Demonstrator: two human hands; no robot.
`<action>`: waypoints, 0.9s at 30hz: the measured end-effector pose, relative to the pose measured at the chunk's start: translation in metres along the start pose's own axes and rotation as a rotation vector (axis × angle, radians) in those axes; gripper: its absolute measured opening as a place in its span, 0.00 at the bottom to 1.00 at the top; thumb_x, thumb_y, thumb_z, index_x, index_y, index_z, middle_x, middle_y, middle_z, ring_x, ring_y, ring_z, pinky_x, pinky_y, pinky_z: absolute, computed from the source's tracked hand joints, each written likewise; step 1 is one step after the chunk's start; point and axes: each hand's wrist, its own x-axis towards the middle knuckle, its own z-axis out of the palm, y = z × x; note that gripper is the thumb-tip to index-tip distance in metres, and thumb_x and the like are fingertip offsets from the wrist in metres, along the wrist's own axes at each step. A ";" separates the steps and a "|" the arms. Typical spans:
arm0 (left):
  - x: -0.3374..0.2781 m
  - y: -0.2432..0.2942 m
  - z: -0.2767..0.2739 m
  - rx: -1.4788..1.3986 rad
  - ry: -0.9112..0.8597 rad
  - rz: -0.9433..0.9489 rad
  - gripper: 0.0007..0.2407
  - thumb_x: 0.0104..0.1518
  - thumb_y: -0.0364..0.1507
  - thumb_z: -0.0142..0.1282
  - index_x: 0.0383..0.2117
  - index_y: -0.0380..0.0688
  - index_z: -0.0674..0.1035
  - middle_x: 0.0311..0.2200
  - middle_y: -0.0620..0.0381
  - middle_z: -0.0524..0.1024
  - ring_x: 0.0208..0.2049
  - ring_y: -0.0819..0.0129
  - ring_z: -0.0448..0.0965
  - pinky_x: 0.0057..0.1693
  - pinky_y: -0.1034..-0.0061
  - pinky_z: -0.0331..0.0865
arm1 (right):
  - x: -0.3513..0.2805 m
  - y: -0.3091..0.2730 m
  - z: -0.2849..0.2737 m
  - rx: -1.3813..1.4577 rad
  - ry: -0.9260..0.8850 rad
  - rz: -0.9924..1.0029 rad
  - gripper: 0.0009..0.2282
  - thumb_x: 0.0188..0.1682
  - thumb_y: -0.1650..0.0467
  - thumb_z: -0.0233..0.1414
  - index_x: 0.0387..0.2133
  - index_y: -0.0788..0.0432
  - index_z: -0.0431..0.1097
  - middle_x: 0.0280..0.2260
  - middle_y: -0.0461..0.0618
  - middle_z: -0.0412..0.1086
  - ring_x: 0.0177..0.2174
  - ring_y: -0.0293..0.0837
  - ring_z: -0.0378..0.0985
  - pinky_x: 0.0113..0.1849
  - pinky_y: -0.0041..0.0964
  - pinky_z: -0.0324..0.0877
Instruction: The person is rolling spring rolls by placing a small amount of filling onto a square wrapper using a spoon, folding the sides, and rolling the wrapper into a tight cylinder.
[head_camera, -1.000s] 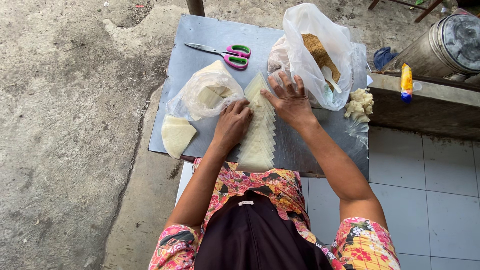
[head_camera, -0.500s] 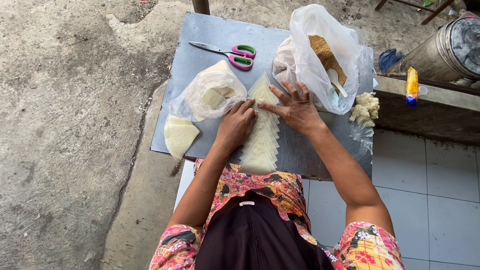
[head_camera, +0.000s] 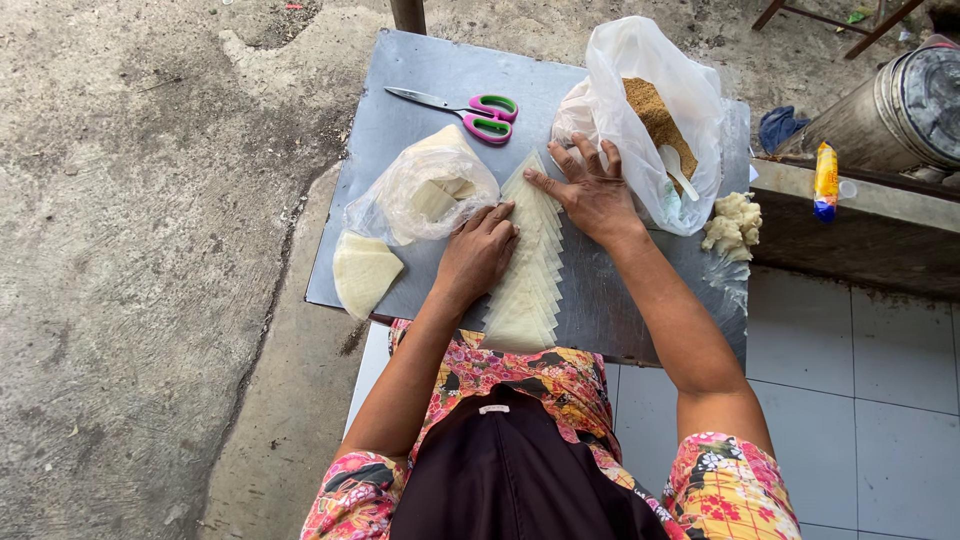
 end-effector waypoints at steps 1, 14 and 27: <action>0.000 0.000 0.000 -0.008 -0.003 -0.003 0.08 0.64 0.32 0.53 0.37 0.40 0.77 0.60 0.52 0.73 0.61 0.54 0.71 0.63 0.58 0.63 | 0.001 0.001 0.002 0.028 -0.001 0.007 0.23 0.58 0.69 0.46 0.59 0.20 0.68 0.65 0.40 0.58 0.65 0.48 0.51 0.65 0.57 0.38; 0.004 -0.001 0.003 0.038 -0.103 -0.076 0.11 0.66 0.38 0.47 0.36 0.44 0.73 0.67 0.48 0.64 0.67 0.52 0.62 0.68 0.54 0.53 | 0.023 0.008 0.010 0.335 -0.202 0.168 0.23 0.57 0.70 0.41 0.58 0.22 0.68 0.66 0.47 0.55 0.66 0.54 0.47 0.63 0.62 0.32; 0.006 -0.001 0.004 0.036 -0.132 -0.097 0.11 0.67 0.39 0.43 0.37 0.45 0.72 0.68 0.45 0.61 0.68 0.50 0.60 0.69 0.52 0.50 | 0.038 0.002 0.010 0.358 -0.292 0.275 0.24 0.53 0.75 0.42 0.60 0.36 0.68 0.64 0.51 0.56 0.66 0.56 0.44 0.62 0.63 0.31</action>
